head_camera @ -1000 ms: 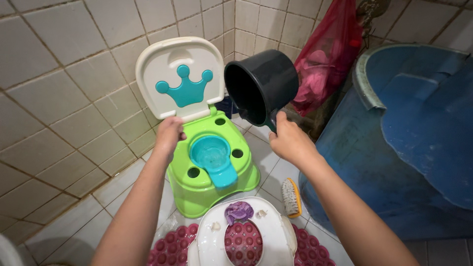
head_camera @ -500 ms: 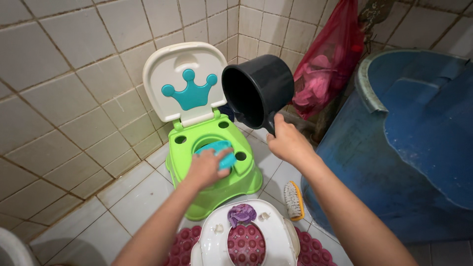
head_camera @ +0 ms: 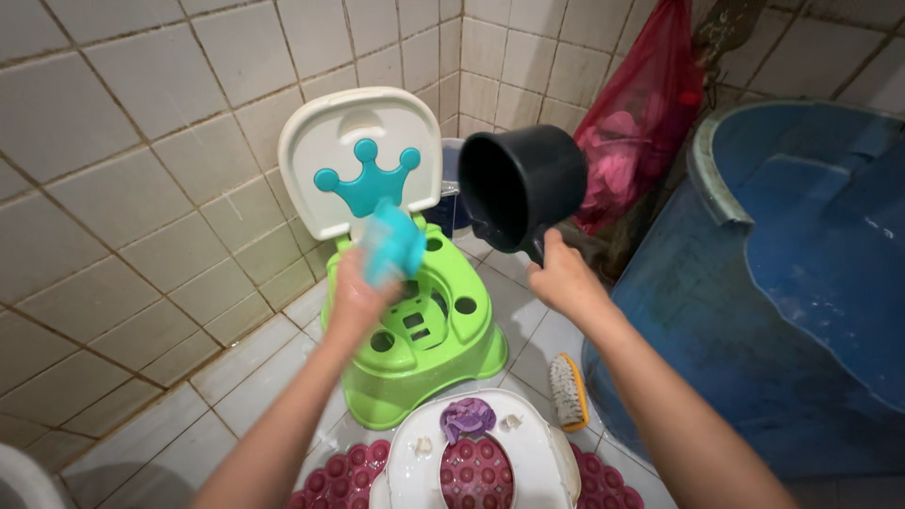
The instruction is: The person scrubs a child's potty seat with a purple cloth and a brush, rinses it with water from a black scoop, and reassembles the seat components. They then rinse the scoop and brush in the toilet bowl.
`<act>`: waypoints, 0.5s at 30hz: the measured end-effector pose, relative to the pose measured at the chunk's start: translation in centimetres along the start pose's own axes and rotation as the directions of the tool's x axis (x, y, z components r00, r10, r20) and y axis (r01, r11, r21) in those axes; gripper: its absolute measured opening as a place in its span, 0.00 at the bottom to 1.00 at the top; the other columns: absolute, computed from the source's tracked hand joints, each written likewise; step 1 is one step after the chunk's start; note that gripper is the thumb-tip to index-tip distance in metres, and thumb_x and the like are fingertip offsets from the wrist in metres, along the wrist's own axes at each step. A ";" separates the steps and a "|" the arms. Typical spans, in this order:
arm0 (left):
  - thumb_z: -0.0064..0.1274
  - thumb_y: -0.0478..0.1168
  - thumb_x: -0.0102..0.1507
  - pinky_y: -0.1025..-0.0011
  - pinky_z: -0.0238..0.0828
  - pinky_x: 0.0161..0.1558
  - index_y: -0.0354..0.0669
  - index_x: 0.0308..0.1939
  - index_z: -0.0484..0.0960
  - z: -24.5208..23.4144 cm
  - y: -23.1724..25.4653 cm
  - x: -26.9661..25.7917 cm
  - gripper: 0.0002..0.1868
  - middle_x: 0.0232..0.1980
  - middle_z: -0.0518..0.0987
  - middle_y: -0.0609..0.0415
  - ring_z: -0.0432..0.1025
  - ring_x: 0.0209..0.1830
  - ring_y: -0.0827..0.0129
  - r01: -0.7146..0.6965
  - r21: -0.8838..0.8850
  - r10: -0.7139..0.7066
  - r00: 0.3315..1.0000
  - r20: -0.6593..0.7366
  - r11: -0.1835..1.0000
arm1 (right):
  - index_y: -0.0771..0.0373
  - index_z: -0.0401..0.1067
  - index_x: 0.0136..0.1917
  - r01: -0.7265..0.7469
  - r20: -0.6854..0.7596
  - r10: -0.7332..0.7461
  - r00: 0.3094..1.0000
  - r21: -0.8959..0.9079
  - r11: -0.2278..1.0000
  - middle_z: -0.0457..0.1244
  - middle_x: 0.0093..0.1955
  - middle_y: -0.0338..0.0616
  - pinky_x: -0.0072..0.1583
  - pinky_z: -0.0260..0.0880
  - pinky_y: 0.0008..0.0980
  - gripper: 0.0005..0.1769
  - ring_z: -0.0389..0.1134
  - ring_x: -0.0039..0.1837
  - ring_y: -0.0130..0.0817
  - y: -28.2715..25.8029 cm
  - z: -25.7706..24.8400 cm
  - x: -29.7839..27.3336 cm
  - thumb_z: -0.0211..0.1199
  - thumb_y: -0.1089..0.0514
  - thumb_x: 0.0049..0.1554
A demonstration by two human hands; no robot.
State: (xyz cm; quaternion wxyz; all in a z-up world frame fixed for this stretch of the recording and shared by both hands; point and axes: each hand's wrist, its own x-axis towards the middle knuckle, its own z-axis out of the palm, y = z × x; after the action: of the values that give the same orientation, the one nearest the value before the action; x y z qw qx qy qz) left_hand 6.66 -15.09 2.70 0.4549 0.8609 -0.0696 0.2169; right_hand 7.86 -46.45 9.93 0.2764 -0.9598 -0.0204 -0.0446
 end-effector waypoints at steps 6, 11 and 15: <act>0.76 0.46 0.34 0.35 0.51 0.69 0.73 0.70 0.70 -0.3 3.4 -3.9 0.58 0.54 0.72 0.48 0.67 0.58 0.53 -0.741 0.364 0.629 0.672 0.391 0.564 | 0.69 0.54 0.69 -0.345 0.144 0.314 0.938 0.330 0.879 0.63 0.32 0.57 0.29 0.62 0.43 0.30 0.62 0.25 0.44 0.9 0.7 1.3 0.59 0.58 0.57; 0.75 0.47 0.35 0.35 0.50 0.70 0.76 0.70 0.69 -0.5 4.5 -3.7 0.58 0.54 0.70 0.52 0.67 0.59 0.57 -0.756 0.410 0.627 0.654 0.423 0.511 | 0.74 0.55 0.70 -0.369 0.201 0.314 0.928 0.389 0.844 0.60 0.27 0.50 0.27 0.60 0.39 0.31 0.59 0.23 0.36 1.5 1.0 1.0 0.59 0.60 0.58; 0.74 0.49 0.40 0.36 0.51 0.72 0.78 0.70 0.68 -0.4 4.4 -3.5 0.54 0.55 0.69 0.55 0.67 0.60 0.60 -0.765 0.439 0.669 0.635 0.386 0.472 | 0.71 0.49 0.74 -0.351 0.177 0.307 0.935 0.330 0.876 0.61 0.26 0.50 0.28 0.61 0.39 0.36 0.59 0.22 0.38 0.7 0.5 0.7 0.58 0.60 0.57</act>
State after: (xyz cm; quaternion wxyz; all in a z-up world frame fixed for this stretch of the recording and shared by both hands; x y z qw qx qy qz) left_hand 2.02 -17.55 4.72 0.0369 0.8584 -0.3931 0.3275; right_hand 8.64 -46.78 9.15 0.4476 -0.8839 0.1190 0.0650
